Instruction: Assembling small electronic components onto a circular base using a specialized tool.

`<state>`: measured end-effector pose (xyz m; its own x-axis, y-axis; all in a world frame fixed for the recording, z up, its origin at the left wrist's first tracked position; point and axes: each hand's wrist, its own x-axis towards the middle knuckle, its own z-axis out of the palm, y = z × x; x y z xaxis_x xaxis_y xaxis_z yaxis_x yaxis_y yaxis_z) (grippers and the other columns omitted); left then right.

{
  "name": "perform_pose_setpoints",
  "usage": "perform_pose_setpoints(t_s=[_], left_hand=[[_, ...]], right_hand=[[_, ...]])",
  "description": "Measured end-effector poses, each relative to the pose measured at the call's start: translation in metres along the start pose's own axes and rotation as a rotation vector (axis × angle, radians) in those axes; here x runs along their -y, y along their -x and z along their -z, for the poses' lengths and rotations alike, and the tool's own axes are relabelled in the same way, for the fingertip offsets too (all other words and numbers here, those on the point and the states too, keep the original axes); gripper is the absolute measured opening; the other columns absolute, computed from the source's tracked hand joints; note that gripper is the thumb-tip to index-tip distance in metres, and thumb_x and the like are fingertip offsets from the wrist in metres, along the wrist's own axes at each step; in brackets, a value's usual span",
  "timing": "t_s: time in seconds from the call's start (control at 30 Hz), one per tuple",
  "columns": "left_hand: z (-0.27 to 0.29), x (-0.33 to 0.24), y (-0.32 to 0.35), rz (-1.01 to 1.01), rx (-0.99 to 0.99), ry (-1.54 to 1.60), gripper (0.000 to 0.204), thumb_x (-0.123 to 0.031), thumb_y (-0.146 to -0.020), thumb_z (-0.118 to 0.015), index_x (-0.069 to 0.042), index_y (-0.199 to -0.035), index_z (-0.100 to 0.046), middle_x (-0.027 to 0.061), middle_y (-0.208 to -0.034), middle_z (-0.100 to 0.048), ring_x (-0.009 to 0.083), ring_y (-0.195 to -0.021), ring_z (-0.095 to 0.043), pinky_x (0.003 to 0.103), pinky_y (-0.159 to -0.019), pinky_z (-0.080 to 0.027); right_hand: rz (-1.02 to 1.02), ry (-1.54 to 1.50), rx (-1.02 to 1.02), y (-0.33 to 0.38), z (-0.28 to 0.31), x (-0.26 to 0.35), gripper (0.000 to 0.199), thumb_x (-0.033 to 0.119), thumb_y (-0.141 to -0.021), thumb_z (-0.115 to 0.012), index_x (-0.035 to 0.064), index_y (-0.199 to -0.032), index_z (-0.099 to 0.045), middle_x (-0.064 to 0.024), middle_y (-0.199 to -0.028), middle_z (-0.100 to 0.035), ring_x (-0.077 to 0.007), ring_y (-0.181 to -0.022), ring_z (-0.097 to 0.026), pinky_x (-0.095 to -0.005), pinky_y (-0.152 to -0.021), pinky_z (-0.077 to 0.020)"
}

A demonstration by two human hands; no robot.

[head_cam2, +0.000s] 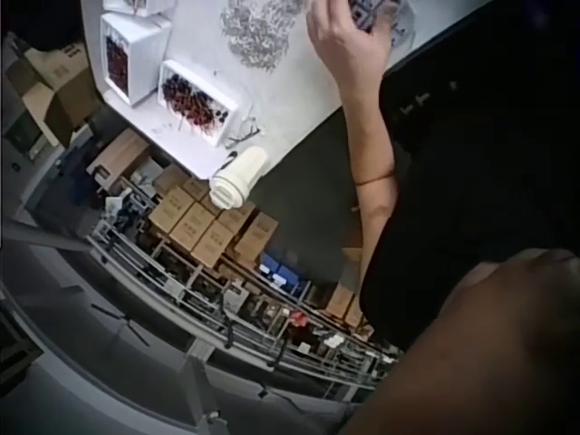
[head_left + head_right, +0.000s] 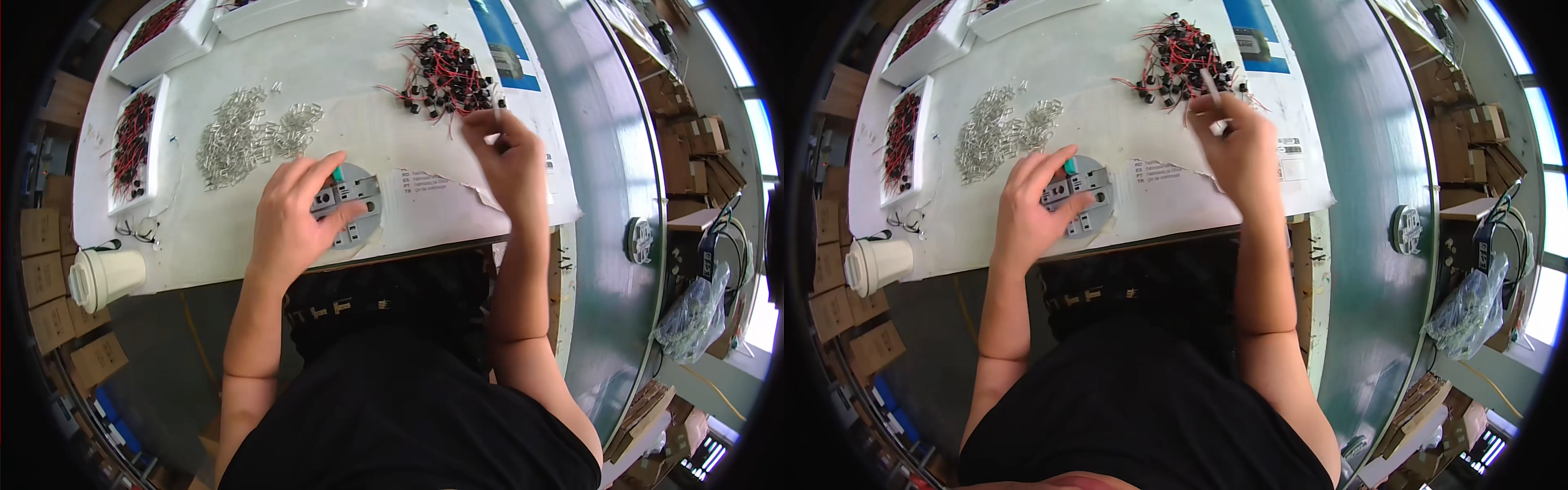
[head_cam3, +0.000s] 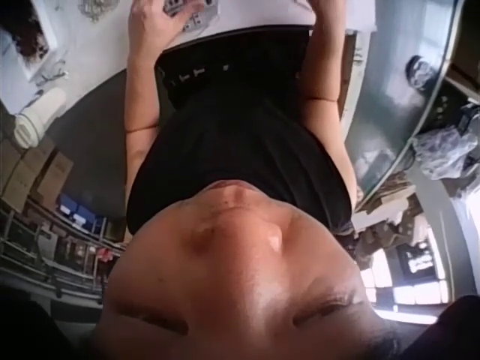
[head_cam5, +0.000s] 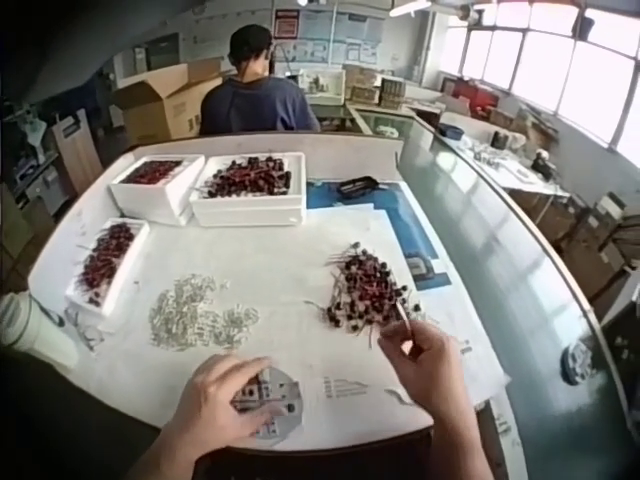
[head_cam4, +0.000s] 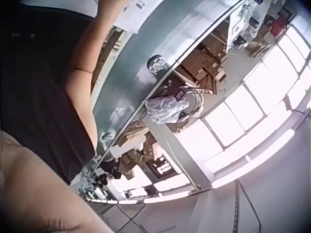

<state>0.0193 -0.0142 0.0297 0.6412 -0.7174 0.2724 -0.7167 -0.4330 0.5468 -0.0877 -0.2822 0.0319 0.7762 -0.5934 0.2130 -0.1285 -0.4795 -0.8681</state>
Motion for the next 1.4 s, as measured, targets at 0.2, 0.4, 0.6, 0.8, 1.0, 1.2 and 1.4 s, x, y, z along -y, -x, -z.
perform_pose_setpoints(t_s=[0.2,0.4,0.6,0.8,1.0,1.2,1.4], left_hand=[[-0.024,0.000,0.016,-0.079,-0.104,0.065,0.085,-0.050,-0.085,-0.088,-0.006,-0.151,-0.057,0.0132,-0.123,-0.058,0.0333,-0.115,-0.058,0.048,-0.100,-0.050],[-0.028,0.001,0.014,-0.075,-0.100,0.118,0.090,-0.050,-0.085,-0.088,-0.006,-0.155,-0.052,0.0167,-0.132,-0.054,0.0367,-0.123,-0.054,0.049,-0.105,-0.049],[-0.028,0.002,0.016,-0.040,-0.081,0.125,0.091,-0.049,-0.084,-0.088,-0.010,-0.157,-0.052,0.0153,-0.142,-0.052,0.0361,-0.131,-0.050,0.049,-0.112,-0.045],[-0.024,0.001,0.017,-0.037,-0.097,0.103,0.091,-0.045,-0.082,-0.091,-0.012,-0.158,-0.051,0.0153,-0.145,-0.051,0.0377,-0.133,-0.049,0.050,-0.112,-0.045],[0.018,-0.030,0.008,-0.236,-0.272,0.113,0.065,-0.027,-0.080,-0.092,-0.011,-0.138,-0.069,0.0122,-0.135,-0.061,0.0359,-0.126,-0.057,0.048,-0.106,-0.050],[0.030,-0.028,0.005,-0.347,-0.333,0.155,0.031,-0.019,-0.079,-0.091,-0.008,-0.107,-0.082,0.0064,-0.115,-0.072,0.0317,-0.115,-0.066,0.044,-0.101,-0.053],[0.029,-0.022,0.011,-0.255,-0.239,0.346,0.020,-0.010,-0.078,-0.089,-0.007,-0.096,-0.081,0.0037,-0.093,-0.073,0.0277,-0.103,-0.069,0.038,-0.092,-0.053]], right_hand=[[0.033,0.555,-0.071,-0.012,0.035,-0.034,0.021,0.016,-0.089,-0.084,0.0020,-0.104,-0.077,-0.0084,-0.094,-0.077,-0.0237,-0.080,-0.070,-0.0361,-0.076,-0.0544],[-0.050,0.458,-0.114,0.008,0.040,-0.031,0.025,0.015,-0.086,-0.084,0.0026,-0.106,-0.078,-0.0112,-0.096,-0.077,-0.0267,-0.084,-0.070,-0.0382,-0.080,-0.0550],[-0.026,0.496,-0.143,0.000,0.034,-0.032,0.023,0.015,-0.087,-0.083,0.0011,-0.105,-0.077,-0.0085,-0.092,-0.079,-0.0213,-0.075,-0.067,-0.0347,-0.075,-0.0542],[-0.015,0.330,-0.322,0.004,0.046,0.000,0.020,0.009,-0.088,-0.085,0.0009,-0.105,-0.078,-0.0021,-0.088,-0.077,-0.0060,-0.067,-0.057,-0.0249,-0.065,-0.0481],[0.046,0.038,0.056,0.043,0.016,0.064,0.021,-0.003,-0.083,-0.087,-0.0008,-0.101,-0.078,-0.0014,-0.087,-0.077,-0.0032,-0.067,-0.055,-0.0221,-0.062,-0.0464],[0.177,-0.178,0.239,0.058,-0.016,0.075,0.022,0.000,-0.079,-0.092,-0.0019,-0.096,-0.077,-0.0018,-0.085,-0.076,-0.0029,-0.068,-0.058,-0.0214,-0.058,-0.0444],[0.199,-0.345,0.320,0.068,-0.029,0.068,0.024,-0.007,-0.082,-0.088,-0.0055,-0.103,-0.076,-0.0087,-0.095,-0.075,-0.0114,-0.084,-0.068,-0.0245,-0.071,-0.0527]])
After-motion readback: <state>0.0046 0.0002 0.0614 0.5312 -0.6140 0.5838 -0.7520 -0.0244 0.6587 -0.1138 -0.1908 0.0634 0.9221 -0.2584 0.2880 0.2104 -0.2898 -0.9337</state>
